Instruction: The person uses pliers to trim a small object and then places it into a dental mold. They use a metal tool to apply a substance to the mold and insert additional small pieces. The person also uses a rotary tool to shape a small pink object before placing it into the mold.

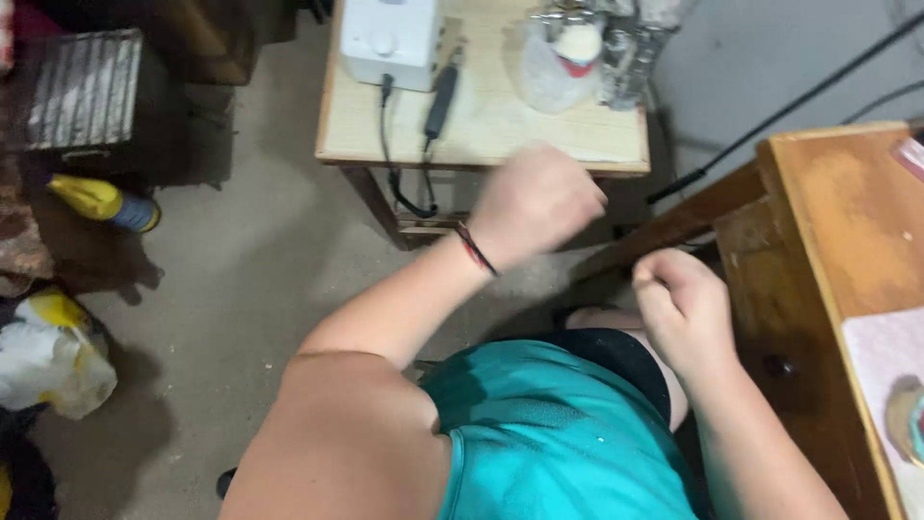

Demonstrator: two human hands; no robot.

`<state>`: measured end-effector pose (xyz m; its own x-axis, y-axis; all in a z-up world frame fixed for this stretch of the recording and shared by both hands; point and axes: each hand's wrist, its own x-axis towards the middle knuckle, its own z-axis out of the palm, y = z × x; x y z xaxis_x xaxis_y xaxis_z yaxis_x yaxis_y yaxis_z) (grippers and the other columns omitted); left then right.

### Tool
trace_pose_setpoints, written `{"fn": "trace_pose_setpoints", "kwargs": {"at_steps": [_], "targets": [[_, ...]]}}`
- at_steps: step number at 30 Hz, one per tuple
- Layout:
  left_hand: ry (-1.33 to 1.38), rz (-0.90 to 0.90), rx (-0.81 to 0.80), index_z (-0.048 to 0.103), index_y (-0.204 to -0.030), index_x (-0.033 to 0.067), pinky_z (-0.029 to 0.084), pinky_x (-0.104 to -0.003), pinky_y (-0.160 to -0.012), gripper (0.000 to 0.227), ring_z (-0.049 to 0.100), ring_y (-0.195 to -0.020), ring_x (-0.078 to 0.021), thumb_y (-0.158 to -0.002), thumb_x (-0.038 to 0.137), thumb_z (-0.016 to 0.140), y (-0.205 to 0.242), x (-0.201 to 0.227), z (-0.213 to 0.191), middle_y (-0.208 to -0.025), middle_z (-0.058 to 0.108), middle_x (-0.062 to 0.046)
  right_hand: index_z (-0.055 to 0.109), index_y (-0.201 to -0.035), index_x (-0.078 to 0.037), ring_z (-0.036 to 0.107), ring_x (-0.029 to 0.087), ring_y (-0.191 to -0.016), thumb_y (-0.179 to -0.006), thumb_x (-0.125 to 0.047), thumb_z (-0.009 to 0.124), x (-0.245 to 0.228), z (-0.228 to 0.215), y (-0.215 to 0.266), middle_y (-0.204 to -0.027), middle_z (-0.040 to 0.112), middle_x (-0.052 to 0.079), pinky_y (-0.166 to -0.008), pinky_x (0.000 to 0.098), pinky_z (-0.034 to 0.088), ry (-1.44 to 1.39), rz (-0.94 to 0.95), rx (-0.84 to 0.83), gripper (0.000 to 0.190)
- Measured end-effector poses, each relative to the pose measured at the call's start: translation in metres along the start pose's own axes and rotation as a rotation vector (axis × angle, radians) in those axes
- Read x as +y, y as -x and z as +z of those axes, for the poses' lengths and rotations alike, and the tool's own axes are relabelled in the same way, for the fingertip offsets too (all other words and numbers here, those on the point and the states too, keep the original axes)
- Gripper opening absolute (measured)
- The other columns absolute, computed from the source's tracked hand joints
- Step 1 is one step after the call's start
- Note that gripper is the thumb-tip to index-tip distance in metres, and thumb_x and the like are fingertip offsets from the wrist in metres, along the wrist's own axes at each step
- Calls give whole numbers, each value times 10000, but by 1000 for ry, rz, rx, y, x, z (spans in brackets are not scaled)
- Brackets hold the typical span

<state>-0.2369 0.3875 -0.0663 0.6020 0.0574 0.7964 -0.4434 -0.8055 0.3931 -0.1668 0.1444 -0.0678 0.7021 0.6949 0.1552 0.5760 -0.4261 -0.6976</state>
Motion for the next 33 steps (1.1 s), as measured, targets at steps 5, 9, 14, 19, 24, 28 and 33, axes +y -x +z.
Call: {"fn": "trace_pose_setpoints", "kwargs": {"at_steps": [5,9,14,19,24,28,33], "targets": [[-535,-588,-161,776,-865,243,430,-554,-1056,45,674,-1092,-346,-823,261,774,68,-172,-6,-885,734,10,779,-887,-50,696,428,-817,-944,-241,542,10,64,-34,-783,718,201,-743,523,556,180,90,-174,309],[-523,-909,-429,830,-914,197,574,-535,-919,144,743,-943,-367,-868,241,700,83,-232,3,-813,744,-58,798,-937,-35,739,354,-805,-997,-217,650,-7,76,-57,-805,734,180,-702,447,609,488,-12,-256,242],[-450,-808,-424,807,-936,174,579,-537,-840,185,729,-907,-381,-923,260,643,64,-187,-42,-838,723,-102,685,-1304,-20,719,457,-1074,-956,-169,528,-11,77,-78,-1212,717,264,-885,570,599,405,137,-471,410],[203,-782,-139,807,-1007,96,546,-462,-985,146,728,-1068,-371,-898,162,734,55,-88,-59,-1022,792,-164,767,-1199,-4,725,378,-1151,-1078,-568,380,-34,99,-105,-1142,773,257,-961,497,580,-242,434,-510,694],[643,-593,-246,806,-934,162,576,-393,-952,96,750,-1049,-263,-844,171,837,67,-50,-16,-1086,806,-28,670,-1271,69,722,319,-1080,-1089,-327,436,-26,140,-114,-1245,704,302,-984,487,577,-1210,464,-78,494],[569,-878,-493,789,-1082,175,534,-453,-1054,156,723,-1076,-245,-984,287,743,28,-114,-52,-1102,788,-49,715,-977,-32,761,327,-1025,-947,-16,695,13,121,-106,-1046,760,249,-981,446,579,-1272,312,235,40],[-900,-154,-833,770,-944,121,297,-702,-1178,203,582,-1304,-390,-790,-2,723,8,-255,-75,-925,791,-104,482,-1330,-104,478,132,-454,-1014,-456,619,3,73,-87,-660,522,55,-454,272,439,-1117,504,288,493]]}}
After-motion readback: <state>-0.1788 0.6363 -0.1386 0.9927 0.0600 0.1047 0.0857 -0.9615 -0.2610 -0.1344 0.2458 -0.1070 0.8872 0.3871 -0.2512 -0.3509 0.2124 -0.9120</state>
